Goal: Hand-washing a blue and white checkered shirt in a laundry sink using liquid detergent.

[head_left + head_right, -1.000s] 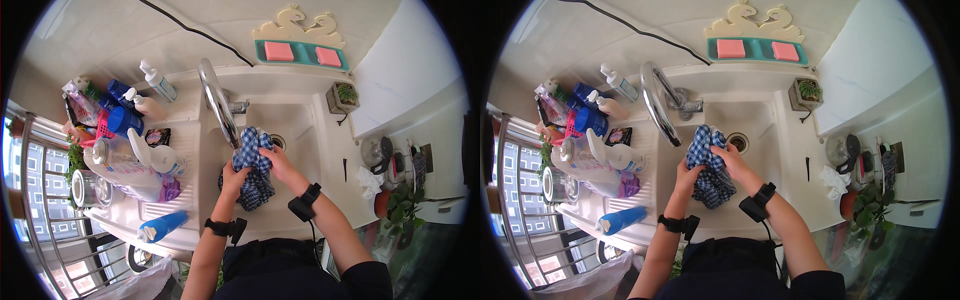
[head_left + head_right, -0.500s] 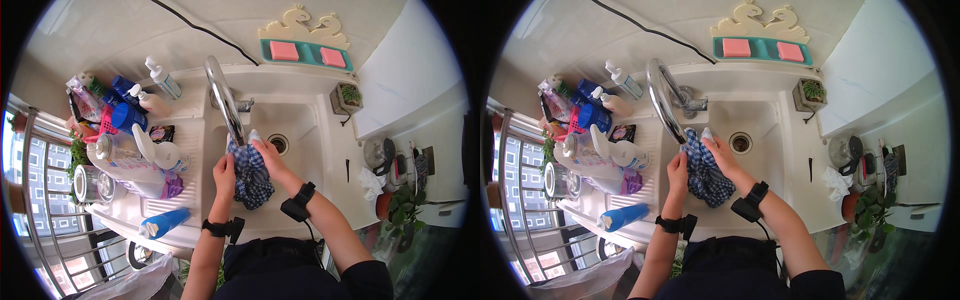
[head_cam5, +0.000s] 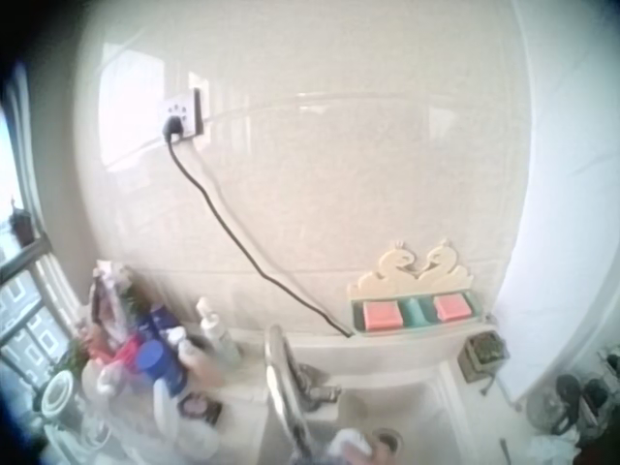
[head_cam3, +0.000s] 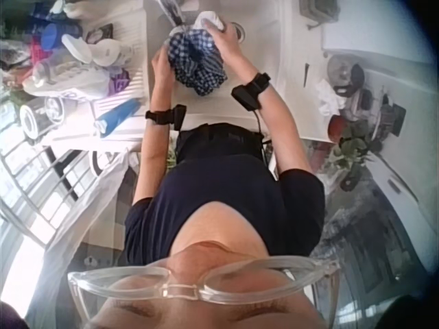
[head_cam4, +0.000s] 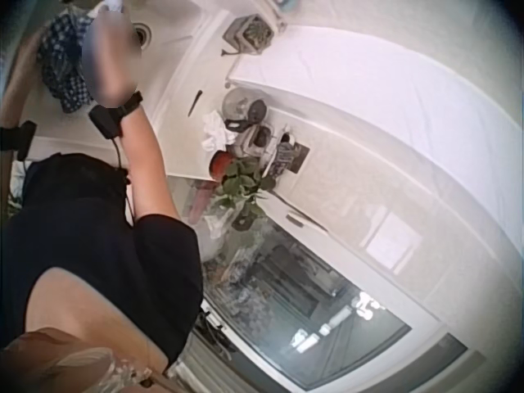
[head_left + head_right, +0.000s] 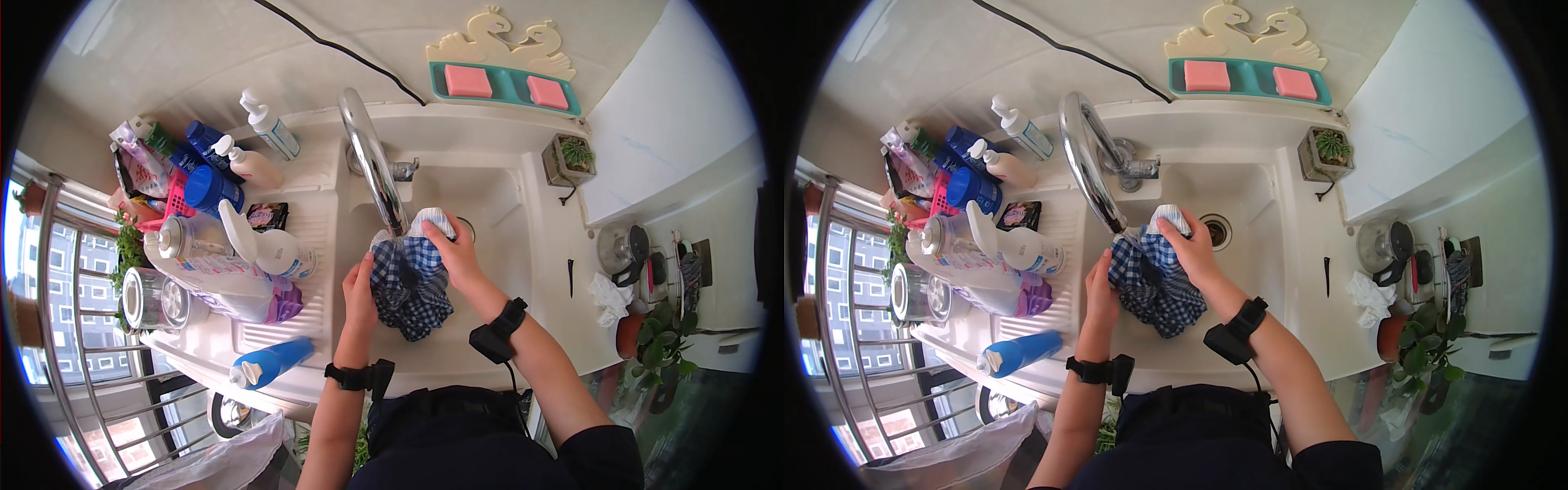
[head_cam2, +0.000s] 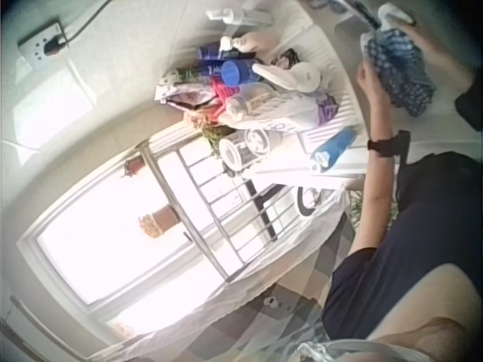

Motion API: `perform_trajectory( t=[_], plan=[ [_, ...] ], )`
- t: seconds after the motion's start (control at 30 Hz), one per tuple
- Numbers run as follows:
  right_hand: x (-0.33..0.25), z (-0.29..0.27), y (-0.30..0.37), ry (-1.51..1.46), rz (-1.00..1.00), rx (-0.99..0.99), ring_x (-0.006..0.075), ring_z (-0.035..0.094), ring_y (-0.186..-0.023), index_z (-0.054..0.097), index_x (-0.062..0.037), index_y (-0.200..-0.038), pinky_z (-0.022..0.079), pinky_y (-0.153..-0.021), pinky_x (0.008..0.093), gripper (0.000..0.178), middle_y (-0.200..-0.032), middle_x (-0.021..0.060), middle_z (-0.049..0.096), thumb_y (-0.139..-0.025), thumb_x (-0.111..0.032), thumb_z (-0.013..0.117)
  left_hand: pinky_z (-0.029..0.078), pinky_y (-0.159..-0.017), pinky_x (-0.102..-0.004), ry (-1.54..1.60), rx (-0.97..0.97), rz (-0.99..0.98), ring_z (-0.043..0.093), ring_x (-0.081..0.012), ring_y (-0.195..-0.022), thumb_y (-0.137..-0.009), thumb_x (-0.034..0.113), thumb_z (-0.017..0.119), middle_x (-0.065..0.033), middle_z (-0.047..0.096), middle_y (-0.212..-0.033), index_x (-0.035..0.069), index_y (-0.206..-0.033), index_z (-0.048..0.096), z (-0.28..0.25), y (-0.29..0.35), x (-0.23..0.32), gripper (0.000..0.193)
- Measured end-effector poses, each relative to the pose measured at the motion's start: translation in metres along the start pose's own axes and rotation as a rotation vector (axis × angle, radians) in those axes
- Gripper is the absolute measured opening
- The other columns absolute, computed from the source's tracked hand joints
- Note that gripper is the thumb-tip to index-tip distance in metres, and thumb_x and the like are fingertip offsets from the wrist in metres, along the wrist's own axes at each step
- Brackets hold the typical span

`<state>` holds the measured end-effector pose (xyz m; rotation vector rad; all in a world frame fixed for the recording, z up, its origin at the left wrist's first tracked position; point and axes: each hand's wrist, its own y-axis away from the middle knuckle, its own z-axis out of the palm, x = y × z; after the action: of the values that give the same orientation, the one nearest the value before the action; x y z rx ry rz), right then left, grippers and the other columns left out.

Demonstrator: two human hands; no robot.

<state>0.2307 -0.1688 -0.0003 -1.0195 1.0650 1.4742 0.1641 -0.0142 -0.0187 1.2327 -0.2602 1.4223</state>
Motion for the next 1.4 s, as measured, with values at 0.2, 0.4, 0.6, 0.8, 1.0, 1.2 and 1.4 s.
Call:
perform_trajectory(
  t=[0.2,0.4,0.6,0.8,1.0,1.2,1.4],
  plan=[
    [-0.036,-0.025,0.002,-0.165,0.001,0.132,0.0048,0.051,-0.075,0.058,-0.0013,-0.091,0.040,-0.067,0.0190,0.023,-0.083,-0.0004,0.058,-0.082,-0.022,0.059,0.043,-0.065,-0.0214,-0.082,-0.042,-0.062,0.055,-0.0095,-0.074,-0.075,0.021,0.066,-0.0044,0.060,-0.082,-0.004,-0.088,0.056,0.004,0.002,-0.003,0.029],
    [-0.047,-0.059,0.001,-0.089,-0.060,0.169,0.0058,0.051,-0.078,0.056,-0.0018,-0.096,0.039,-0.071,0.0203,0.027,-0.085,0.0002,0.058,-0.083,-0.025,0.058,0.044,-0.062,-0.0236,-0.520,-0.039,0.107,0.055,-0.0115,-0.070,-0.060,0.017,0.077,-0.0061,0.059,-0.079,-0.005,-0.088,0.054,0.003,-0.003,-0.015,0.042],
    [-0.043,-0.080,0.013,0.015,-0.058,0.178,0.0087,0.053,-0.084,0.053,0.0002,-0.102,0.040,-0.076,0.0225,0.029,-0.092,0.0032,0.058,-0.085,-0.023,0.055,0.042,-0.069,-0.0237,-0.662,0.054,0.283,0.052,-0.0119,-0.078,-0.063,0.009,0.072,-0.0044,0.057,-0.087,-0.001,-0.097,0.051,0.007,-0.008,-0.018,0.041],
    [-0.052,-0.083,0.020,0.024,-0.096,0.216,0.0071,0.052,-0.081,0.055,0.0000,-0.098,0.039,-0.072,0.0208,0.028,-0.088,0.0019,0.058,-0.084,-0.023,0.057,0.040,-0.075,-0.0230,-0.284,-0.224,0.047,0.051,-0.0112,-0.083,-0.072,-0.004,0.056,-0.0032,0.054,-0.095,0.004,-0.105,0.047,0.009,-0.013,-0.006,0.035],
    [-0.069,-0.086,0.016,-0.041,-0.162,0.232,0.0073,0.051,-0.081,0.054,-0.0007,-0.098,0.039,-0.074,0.0206,0.026,-0.089,0.0017,0.057,-0.084,-0.023,0.056,0.038,-0.082,-0.0248,-0.114,-0.398,0.058,0.051,-0.0130,-0.092,-0.073,-0.006,0.054,-0.0067,0.055,-0.099,0.006,-0.118,0.035,0.030,0.005,0.015,0.050],
    [-0.094,-0.086,0.006,-0.060,-0.221,0.242,0.0069,0.051,-0.080,0.055,-0.0014,-0.096,0.039,-0.074,0.0206,0.025,-0.087,0.0007,0.057,-0.085,-0.023,0.055,0.037,-0.084,-0.0270,-0.066,-0.471,-0.025,0.050,-0.0146,-0.095,-0.077,0.004,0.060,-0.0095,0.055,-0.101,0.005,-0.124,0.024,0.044,0.020,0.035,0.059],
    [-0.100,-0.078,0.001,-0.086,-0.195,0.175,0.0061,0.051,-0.080,0.055,-0.0013,-0.097,0.039,-0.072,0.0202,0.024,-0.086,0.0002,0.057,-0.085,-0.023,0.055,0.038,-0.076,-0.0236,-0.336,-0.412,-0.099,0.051,-0.0110,-0.084,-0.079,0.014,0.061,-0.0064,0.058,-0.093,-0.001,-0.118,0.038,0.049,0.012,0.022,0.048]
  ],
)
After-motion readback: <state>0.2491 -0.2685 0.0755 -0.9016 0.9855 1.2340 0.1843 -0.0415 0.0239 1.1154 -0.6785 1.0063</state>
